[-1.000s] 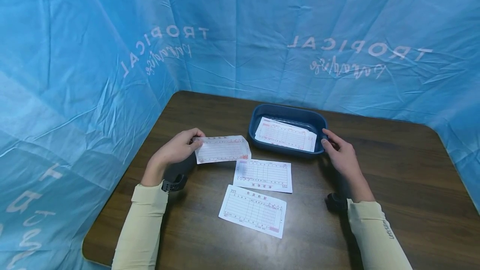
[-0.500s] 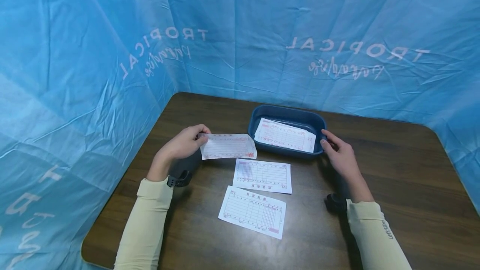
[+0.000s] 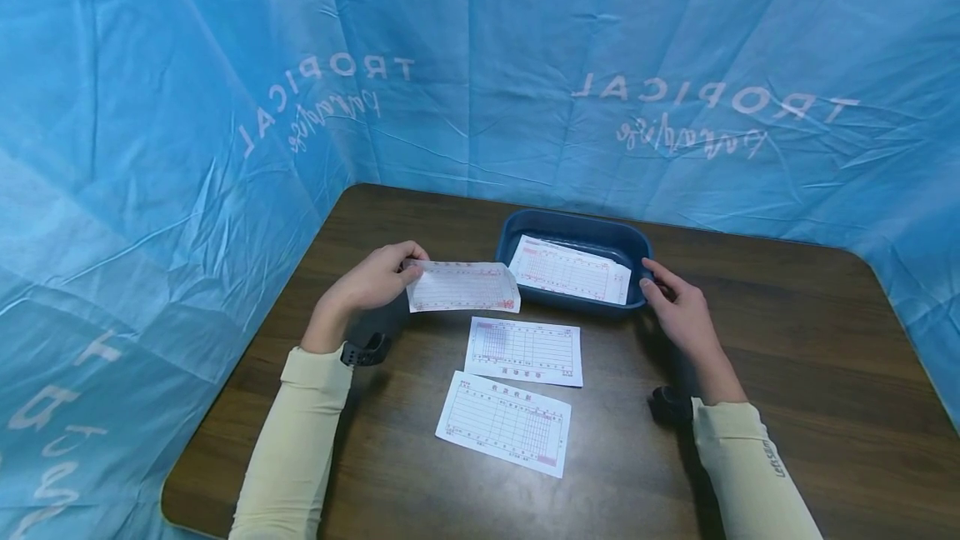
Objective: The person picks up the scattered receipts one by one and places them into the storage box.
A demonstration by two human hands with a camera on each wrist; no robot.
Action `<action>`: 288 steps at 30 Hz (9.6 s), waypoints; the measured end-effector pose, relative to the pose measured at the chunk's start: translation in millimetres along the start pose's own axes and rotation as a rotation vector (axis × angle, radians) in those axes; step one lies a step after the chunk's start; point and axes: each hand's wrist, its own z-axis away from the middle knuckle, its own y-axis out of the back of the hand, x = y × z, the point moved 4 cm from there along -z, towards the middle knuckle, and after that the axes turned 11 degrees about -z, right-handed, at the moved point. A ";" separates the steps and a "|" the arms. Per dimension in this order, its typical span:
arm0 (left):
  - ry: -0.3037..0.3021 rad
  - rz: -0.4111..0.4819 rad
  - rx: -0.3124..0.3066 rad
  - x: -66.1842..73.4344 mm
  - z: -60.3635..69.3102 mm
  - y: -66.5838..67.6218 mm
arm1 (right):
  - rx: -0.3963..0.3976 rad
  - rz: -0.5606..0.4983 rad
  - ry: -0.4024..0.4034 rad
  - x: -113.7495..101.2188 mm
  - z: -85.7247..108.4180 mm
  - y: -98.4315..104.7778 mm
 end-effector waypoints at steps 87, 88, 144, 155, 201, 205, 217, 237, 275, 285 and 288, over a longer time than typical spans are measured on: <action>-0.155 -0.122 -0.074 89.6 -101.7 -28.9 | 0.034 -0.046 -0.005 1.3 2.5 -0.7; -0.159 -0.124 -0.073 91.0 -102.6 -29.3 | 0.038 -0.044 -0.007 1.6 2.7 -0.4; -0.155 -0.343 -0.224 108.1 -141.0 -95.0 | 0.013 0.013 0.024 0.1 1.6 -7.9; -0.194 -0.278 -0.107 107.1 -140.8 -86.2 | 0.038 0.026 0.026 -0.8 -1.9 -4.5; -0.227 -0.191 -0.156 68.8 -56.1 -63.9 | 0.031 0.008 -0.029 2.7 -0.1 -1.7; -0.216 -0.194 -0.175 63.2 -53.6 -66.0 | 0.035 0.008 -0.032 2.3 0.2 -1.7; -0.167 -0.315 -0.266 52.8 -46.4 -83.0 | 0.034 0.012 -0.030 1.0 1.5 -0.9; -0.088 -0.510 -0.317 51.2 -41.5 -105.4 | 0.031 0.014 -0.035 1.8 1.2 -1.8; -0.068 -0.279 -0.311 35.9 -36.0 -109.6 | 0.039 -0.006 -0.028 4.9 3.0 -2.7; -0.079 -0.232 -0.311 34.4 -34.5 -109.2 | 0.044 -0.013 -0.012 7.0 2.8 -4.9; -0.081 -0.224 -0.302 33.8 -33.6 -108.1 | 0.042 -0.021 -0.012 7.2 2.8 -6.4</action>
